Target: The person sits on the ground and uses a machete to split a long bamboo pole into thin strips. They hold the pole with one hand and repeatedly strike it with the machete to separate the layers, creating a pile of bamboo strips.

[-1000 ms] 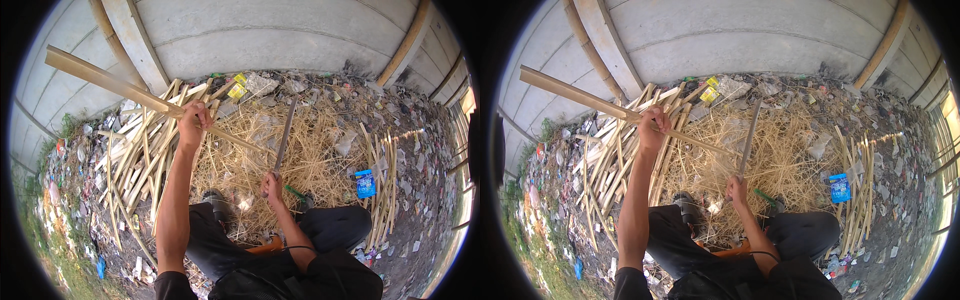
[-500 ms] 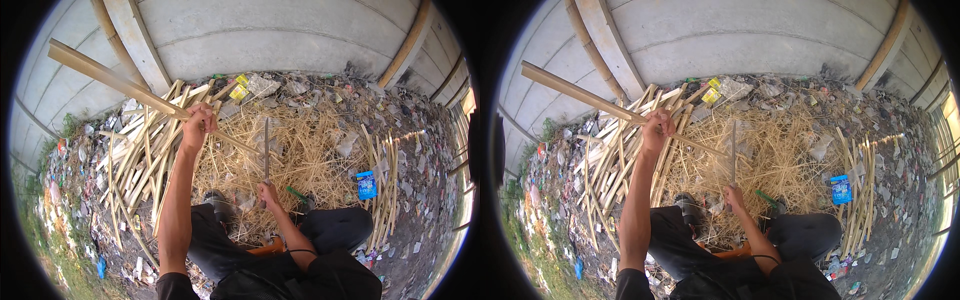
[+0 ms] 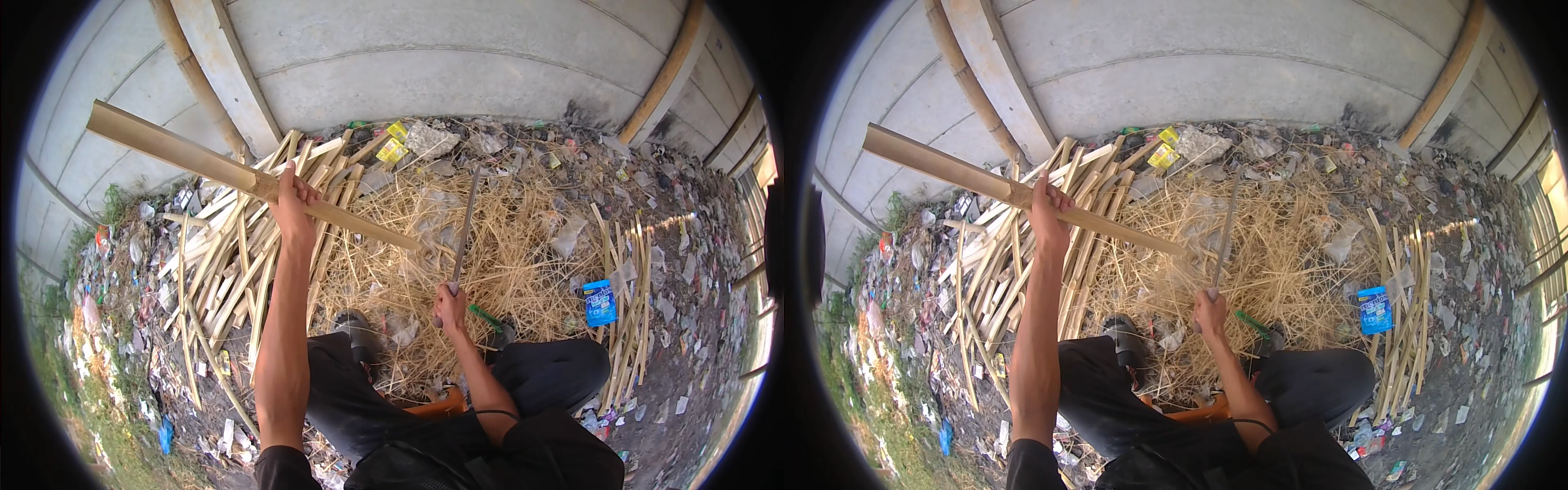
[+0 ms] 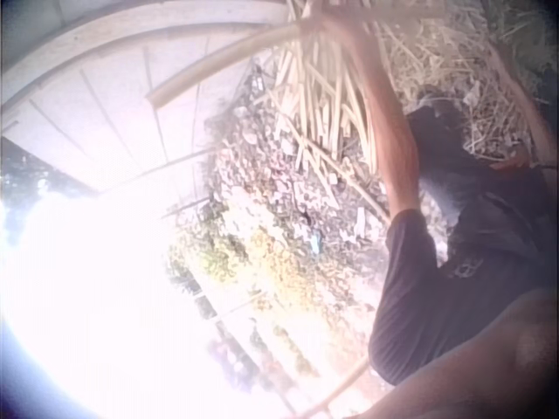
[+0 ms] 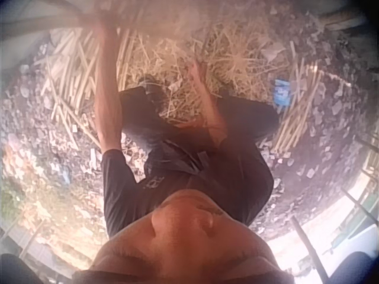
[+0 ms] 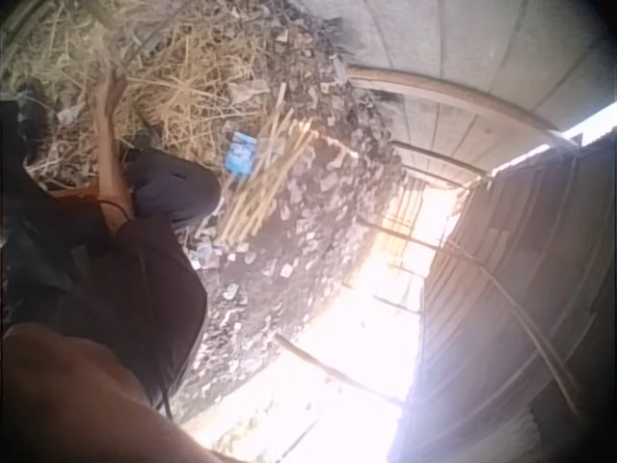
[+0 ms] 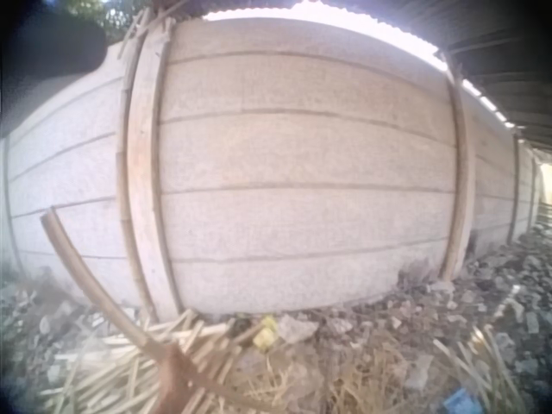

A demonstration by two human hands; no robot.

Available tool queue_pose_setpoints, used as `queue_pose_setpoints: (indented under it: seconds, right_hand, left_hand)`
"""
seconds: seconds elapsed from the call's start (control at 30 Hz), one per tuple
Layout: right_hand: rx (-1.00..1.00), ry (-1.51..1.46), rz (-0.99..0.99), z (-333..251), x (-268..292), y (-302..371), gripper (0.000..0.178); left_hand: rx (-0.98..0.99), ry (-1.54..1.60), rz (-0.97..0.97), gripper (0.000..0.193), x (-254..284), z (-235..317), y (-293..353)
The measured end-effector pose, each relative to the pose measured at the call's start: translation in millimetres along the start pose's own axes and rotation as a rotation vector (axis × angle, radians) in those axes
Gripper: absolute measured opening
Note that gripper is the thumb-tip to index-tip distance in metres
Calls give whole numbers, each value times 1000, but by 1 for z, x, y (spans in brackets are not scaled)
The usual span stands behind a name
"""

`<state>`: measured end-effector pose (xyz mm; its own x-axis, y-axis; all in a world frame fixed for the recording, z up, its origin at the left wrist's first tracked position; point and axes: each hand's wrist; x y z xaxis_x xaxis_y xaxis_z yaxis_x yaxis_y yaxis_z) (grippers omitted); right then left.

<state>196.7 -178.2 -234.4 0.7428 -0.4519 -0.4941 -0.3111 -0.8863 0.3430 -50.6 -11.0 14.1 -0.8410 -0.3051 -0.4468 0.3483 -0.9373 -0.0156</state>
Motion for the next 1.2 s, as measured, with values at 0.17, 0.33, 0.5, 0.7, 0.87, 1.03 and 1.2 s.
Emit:
queue_pose_setpoints:
  seconds: [0.17,0.33,0.5,0.7,0.87,1.03,1.2]
  right_hand:
    - [-14,38,7,0,0,3,20]
    - [23,96,-56,-6,4,1,23]
    - [-10,122,-35,2,8,0,26]
    - [-64,118,16,8,17,-3,27]
    - [-66,149,28,9,17,-5,27]
    - [-60,211,26,18,28,-6,26]
    - [-25,142,33,22,23,-4,28]
  left_hand:
    - [-40,93,-126,40,-7,11,3]
    - [-57,14,-375,36,-14,-12,12]
    - [51,-56,-494,36,-3,-30,1]
    - [73,-19,-544,35,5,-30,-6]
    - [75,-67,-635,35,11,-27,-6]
    - [34,-90,-701,36,8,-25,-1]
    - [55,-119,-739,33,9,-23,-2]
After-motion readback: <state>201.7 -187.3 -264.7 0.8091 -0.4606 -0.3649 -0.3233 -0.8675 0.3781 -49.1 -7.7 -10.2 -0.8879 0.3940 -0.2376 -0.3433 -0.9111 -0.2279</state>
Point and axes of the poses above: each hand's wrist, its own y-axis away from the middle knuckle, its own x-axis out of the back of the hand, z = x × y, and after that the axes turned 10 degrees about -y, right-handed
